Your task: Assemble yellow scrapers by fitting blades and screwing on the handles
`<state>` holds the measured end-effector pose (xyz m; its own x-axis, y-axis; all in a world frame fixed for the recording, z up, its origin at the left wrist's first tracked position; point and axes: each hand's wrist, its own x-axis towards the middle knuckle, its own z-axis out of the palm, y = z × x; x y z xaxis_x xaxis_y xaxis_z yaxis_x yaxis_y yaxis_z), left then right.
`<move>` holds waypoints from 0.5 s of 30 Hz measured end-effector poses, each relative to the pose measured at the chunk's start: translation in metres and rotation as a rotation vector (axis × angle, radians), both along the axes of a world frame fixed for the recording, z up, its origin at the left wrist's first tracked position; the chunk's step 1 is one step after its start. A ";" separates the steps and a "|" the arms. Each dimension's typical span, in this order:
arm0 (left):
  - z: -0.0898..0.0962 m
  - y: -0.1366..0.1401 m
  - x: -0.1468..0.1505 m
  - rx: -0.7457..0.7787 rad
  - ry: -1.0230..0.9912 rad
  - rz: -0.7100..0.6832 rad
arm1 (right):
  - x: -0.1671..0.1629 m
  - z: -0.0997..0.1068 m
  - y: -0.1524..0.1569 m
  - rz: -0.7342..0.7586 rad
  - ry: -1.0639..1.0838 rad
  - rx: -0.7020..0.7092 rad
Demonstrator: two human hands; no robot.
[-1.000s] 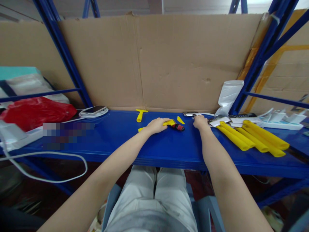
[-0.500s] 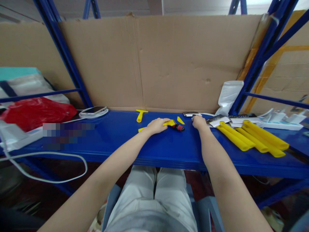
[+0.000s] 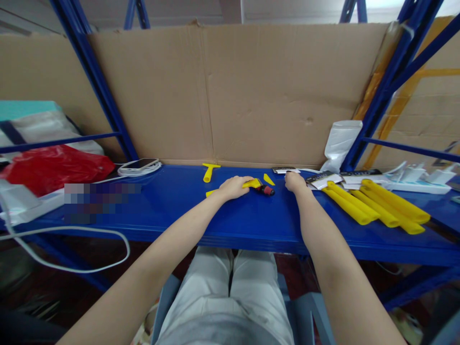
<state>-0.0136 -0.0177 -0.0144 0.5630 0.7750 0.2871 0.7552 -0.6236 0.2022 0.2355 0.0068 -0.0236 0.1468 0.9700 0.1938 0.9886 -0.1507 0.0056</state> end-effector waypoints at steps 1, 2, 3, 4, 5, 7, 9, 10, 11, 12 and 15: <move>0.000 0.000 0.000 -0.003 -0.005 -0.001 | 0.000 0.000 0.000 0.003 0.001 -0.002; 0.000 0.000 0.000 -0.005 -0.008 -0.003 | -0.001 0.000 0.000 0.006 0.003 -0.005; 0.000 0.000 0.000 -0.006 -0.010 -0.004 | -0.001 0.001 0.000 0.008 0.006 -0.010; 0.000 0.000 0.000 -0.006 -0.010 -0.005 | -0.002 0.001 0.000 0.008 0.010 -0.013; 0.000 0.000 0.000 -0.006 -0.009 -0.005 | -0.003 0.002 -0.001 0.006 0.016 -0.015; 0.000 0.000 0.000 -0.004 -0.001 -0.004 | -0.006 0.003 -0.002 -0.002 0.032 -0.019; 0.001 -0.001 0.000 0.001 0.013 0.001 | -0.008 0.004 -0.002 -0.012 0.055 -0.025; 0.001 -0.001 0.000 0.005 0.021 0.003 | -0.009 0.004 -0.003 -0.013 0.068 -0.029; 0.001 -0.002 0.000 0.009 0.026 0.006 | -0.010 0.004 -0.003 -0.012 0.077 -0.034; 0.001 -0.002 0.000 0.012 0.030 0.009 | -0.011 0.005 -0.003 -0.005 0.082 -0.035; 0.001 -0.002 0.000 0.017 0.034 0.019 | -0.012 0.006 -0.004 0.021 0.080 -0.032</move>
<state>-0.0131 -0.0197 -0.0132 0.5581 0.7807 0.2809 0.7731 -0.6123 0.1657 0.2230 0.0027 -0.0171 0.1401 0.9786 0.1508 0.9890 -0.1311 -0.0686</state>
